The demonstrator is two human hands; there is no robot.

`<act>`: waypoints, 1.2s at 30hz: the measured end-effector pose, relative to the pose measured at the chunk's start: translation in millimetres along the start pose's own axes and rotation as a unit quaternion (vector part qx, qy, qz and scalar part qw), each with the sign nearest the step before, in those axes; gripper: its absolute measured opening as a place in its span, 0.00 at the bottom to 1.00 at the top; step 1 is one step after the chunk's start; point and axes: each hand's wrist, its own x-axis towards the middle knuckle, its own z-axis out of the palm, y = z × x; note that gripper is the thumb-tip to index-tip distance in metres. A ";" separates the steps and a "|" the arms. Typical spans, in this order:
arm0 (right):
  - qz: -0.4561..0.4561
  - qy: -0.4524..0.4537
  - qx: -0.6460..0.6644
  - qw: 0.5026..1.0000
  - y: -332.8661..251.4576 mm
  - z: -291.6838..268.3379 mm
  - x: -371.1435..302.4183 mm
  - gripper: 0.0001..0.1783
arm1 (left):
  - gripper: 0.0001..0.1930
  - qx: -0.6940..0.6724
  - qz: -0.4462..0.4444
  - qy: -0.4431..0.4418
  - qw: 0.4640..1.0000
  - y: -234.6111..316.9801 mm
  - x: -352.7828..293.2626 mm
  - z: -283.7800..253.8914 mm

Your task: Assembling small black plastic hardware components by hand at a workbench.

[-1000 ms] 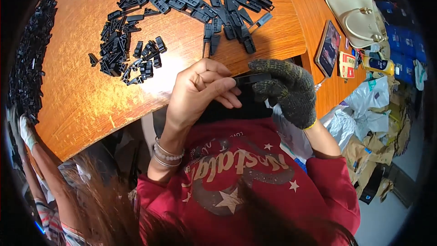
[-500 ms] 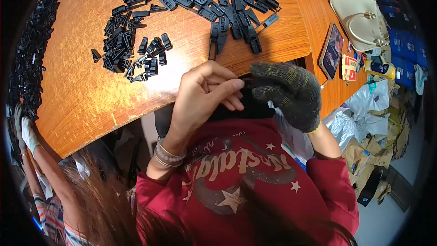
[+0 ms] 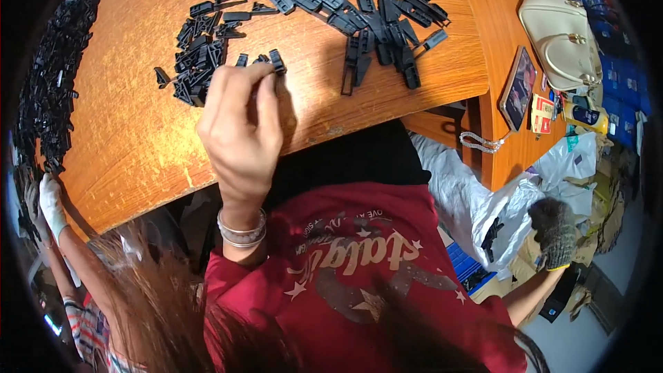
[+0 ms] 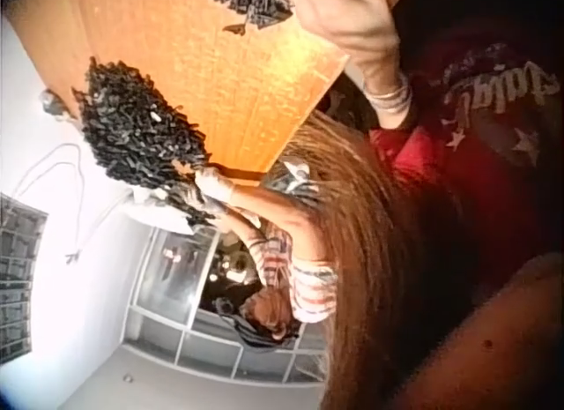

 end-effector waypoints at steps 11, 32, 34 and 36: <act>-0.609 0.188 0.023 0.770 -180.9 40.0 30.6 0.14 | 0.11 0.126 -0.004 -0.060 0.990 12.7 -25.5 47.5; -0.586 0.173 0.234 0.757 -235.3 55.3 34.7 0.21 | 0.06 0.141 0.099 -0.083 0.982 2.3 -0.7 21.4; -0.579 0.149 0.206 0.774 -240.1 55.8 34.9 0.19 | 0.10 0.088 0.093 -0.127 0.984 4.9 -6.6 26.3; -0.575 0.124 0.178 0.789 -245.5 55.0 37.6 0.16 | 0.11 0.066 0.090 -0.149 0.983 5.3 -7.4 27.0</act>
